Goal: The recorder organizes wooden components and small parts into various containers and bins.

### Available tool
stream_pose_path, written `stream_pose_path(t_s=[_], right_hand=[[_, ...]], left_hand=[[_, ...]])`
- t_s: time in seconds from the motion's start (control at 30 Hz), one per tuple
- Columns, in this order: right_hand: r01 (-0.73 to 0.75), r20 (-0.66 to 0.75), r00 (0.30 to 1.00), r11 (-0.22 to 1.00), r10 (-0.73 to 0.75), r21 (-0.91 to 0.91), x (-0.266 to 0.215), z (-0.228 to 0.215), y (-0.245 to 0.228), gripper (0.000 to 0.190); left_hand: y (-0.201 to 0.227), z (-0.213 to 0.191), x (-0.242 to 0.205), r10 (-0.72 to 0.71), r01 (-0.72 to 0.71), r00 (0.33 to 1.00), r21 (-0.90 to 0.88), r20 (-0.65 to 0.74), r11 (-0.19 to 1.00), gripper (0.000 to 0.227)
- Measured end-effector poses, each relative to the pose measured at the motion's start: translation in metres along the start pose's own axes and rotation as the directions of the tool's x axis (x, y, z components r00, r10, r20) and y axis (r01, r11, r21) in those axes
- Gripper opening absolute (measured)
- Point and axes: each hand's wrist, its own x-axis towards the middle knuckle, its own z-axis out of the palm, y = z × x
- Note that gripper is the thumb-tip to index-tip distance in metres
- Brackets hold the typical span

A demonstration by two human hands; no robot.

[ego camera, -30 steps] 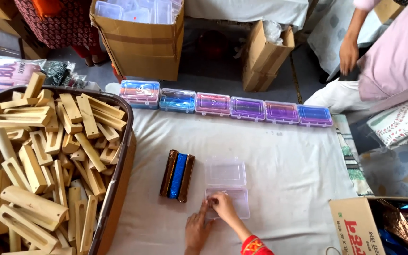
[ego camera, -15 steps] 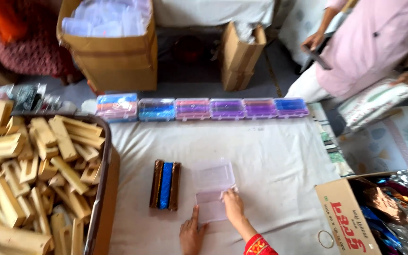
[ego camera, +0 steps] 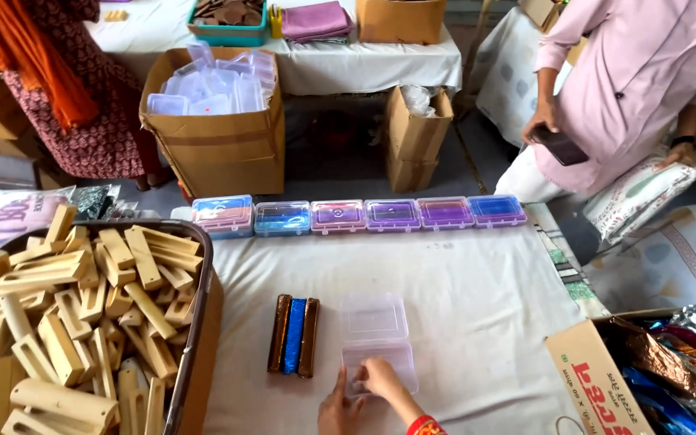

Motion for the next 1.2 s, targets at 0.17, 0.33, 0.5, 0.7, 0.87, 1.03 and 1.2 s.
stream_pose_path(t_s=[0.17,0.33,0.5,0.7,0.87,1.03,1.2], right_hand=[[0.003,-0.249,0.967,0.976,0.053,0.218,-0.015,-0.004,-0.025,0.019],[-0.085,-0.488,0.873,0.983,-0.006,-0.164,-0.040,-0.044,-0.006,0.027],[-0.164,-0.496,0.867,0.912,-0.048,-0.375,-0.030,-0.030,0.021,0.024],[-0.153,-0.578,0.816,0.956,-0.022,-0.252,-0.021,-0.026,-0.007,0.027],[-0.038,-0.654,0.748,0.975,-0.116,-0.217,0.005,0.016,0.005,0.020],[0.132,-0.474,0.873,0.991,-0.112,0.010,-0.001,0.009,-0.048,0.017],[0.228,-0.178,0.957,0.974,-0.227,-0.016,-0.009,-0.020,-0.004,0.010]], left_hand=[[0.028,-0.014,0.008,0.072,-0.084,0.989,-0.095,-0.126,0.992,0.109],[0.082,-0.051,0.006,-0.216,0.216,0.976,0.024,0.004,0.976,0.089],[0.099,-0.061,0.005,-0.168,0.165,0.983,-0.049,-0.072,0.985,0.085],[0.103,-0.065,0.004,-0.327,0.328,0.945,-0.046,0.027,0.944,0.085],[0.082,-0.048,0.008,-0.280,0.282,0.959,-0.098,0.037,0.954,0.084],[0.066,-0.041,0.005,-0.252,0.253,0.967,-0.153,0.029,0.955,0.085],[0.071,-0.043,0.009,-0.294,0.294,0.956,-0.130,0.024,0.947,0.086]])
